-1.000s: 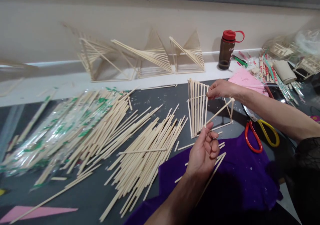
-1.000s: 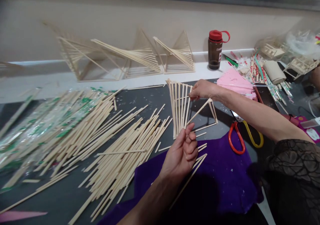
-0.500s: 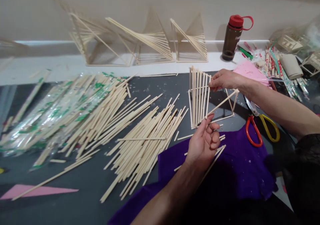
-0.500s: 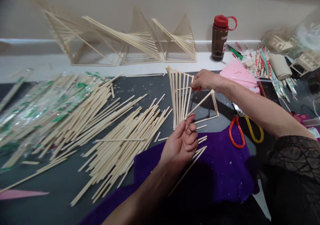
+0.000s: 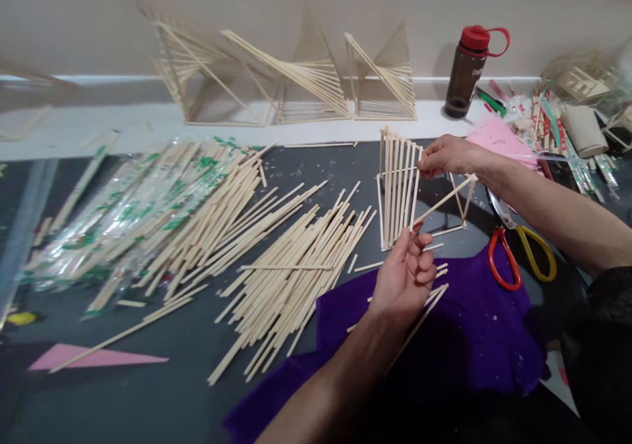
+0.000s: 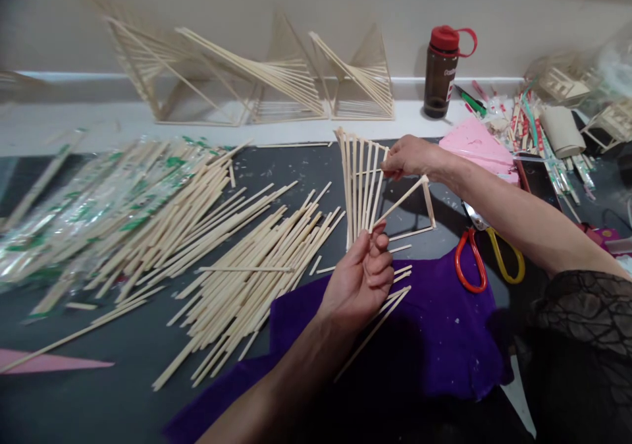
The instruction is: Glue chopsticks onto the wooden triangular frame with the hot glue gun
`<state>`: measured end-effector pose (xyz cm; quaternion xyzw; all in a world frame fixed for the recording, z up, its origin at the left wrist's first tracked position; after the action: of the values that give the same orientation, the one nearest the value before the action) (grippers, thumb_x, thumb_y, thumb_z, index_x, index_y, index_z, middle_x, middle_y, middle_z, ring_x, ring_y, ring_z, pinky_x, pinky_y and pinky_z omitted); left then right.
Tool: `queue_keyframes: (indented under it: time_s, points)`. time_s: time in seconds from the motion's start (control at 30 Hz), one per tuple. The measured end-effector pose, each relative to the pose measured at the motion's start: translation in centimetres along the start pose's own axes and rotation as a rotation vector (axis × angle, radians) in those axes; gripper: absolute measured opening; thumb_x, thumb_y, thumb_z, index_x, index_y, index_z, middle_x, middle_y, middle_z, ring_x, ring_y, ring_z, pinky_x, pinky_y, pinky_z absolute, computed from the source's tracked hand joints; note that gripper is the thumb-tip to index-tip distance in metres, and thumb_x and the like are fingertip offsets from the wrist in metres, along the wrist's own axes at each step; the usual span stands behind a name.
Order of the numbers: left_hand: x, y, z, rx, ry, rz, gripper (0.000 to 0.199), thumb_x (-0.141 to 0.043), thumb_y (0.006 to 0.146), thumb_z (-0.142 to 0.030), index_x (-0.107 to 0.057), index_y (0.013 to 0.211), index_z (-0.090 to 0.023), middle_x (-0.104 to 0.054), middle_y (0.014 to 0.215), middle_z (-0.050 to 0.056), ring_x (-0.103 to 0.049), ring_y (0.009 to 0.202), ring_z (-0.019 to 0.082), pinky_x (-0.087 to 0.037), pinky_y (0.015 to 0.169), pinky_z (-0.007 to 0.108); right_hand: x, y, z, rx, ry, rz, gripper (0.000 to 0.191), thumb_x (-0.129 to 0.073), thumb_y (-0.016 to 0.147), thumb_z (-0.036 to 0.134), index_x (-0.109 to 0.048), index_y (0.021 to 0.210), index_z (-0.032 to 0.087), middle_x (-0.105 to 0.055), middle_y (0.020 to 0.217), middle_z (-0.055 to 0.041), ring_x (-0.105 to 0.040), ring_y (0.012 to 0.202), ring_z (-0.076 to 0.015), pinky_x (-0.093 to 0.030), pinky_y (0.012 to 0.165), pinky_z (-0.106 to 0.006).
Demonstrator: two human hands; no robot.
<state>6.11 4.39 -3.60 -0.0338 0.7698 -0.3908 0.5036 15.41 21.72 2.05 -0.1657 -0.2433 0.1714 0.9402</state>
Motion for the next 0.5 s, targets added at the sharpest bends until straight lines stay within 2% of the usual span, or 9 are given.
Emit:
queue_keyframes:
  time_s: [0.17,0.27,0.5]
  points:
    - [0.01,-0.08,-0.1,-0.011,0.011,-0.015,0.021,-0.042,0.101,-0.023,-0.06,0.096,-0.013,-0.056,0.061,-0.004,-0.034,0.036,0.002,-0.024,0.031,0.011,-0.2,-0.21,0.09,0.006,0.008,0.02,0.027,-0.067,0.079,0.007,-0.062,0.054,0.016,-0.065,0.058,-0.0009,-0.058,0.055,-0.0074,-0.05,0.059,-0.017]
    - [0.08,0.01,-0.1,-0.007,0.035,-0.018,0.014,-0.049,0.098,-0.021,-0.06,0.095,-0.013,-0.054,0.062,-0.004,-0.033,0.035,0.001,-0.023,0.031,0.011,-0.3,-0.23,0.14,0.027,0.014,0.027,0.026,-0.068,0.077,0.006,-0.062,0.054,0.016,-0.065,0.059,-0.0006,-0.057,0.055,-0.0069,-0.05,0.06,-0.018]
    - [0.42,0.2,-0.25,-0.01,0.042,-0.014,0.016,-0.046,0.099,-0.02,-0.061,0.097,-0.012,-0.054,0.061,-0.004,-0.034,0.036,0.002,-0.024,0.031,0.011,-0.55,0.26,-0.32,0.045,0.074,0.046,0.029,-0.066,0.079,0.006,-0.062,0.052,0.015,-0.064,0.058,-0.0001,-0.057,0.054,-0.0064,-0.048,0.06,-0.019]
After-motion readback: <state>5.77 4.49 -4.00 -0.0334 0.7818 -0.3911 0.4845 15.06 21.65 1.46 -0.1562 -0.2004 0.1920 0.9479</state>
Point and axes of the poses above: each hand's wrist, its own y-axis towards the middle knuckle, its own x-axis out of the back of the hand, z = x × y, the point moved 8 cm from there along y, towards the middle knuckle
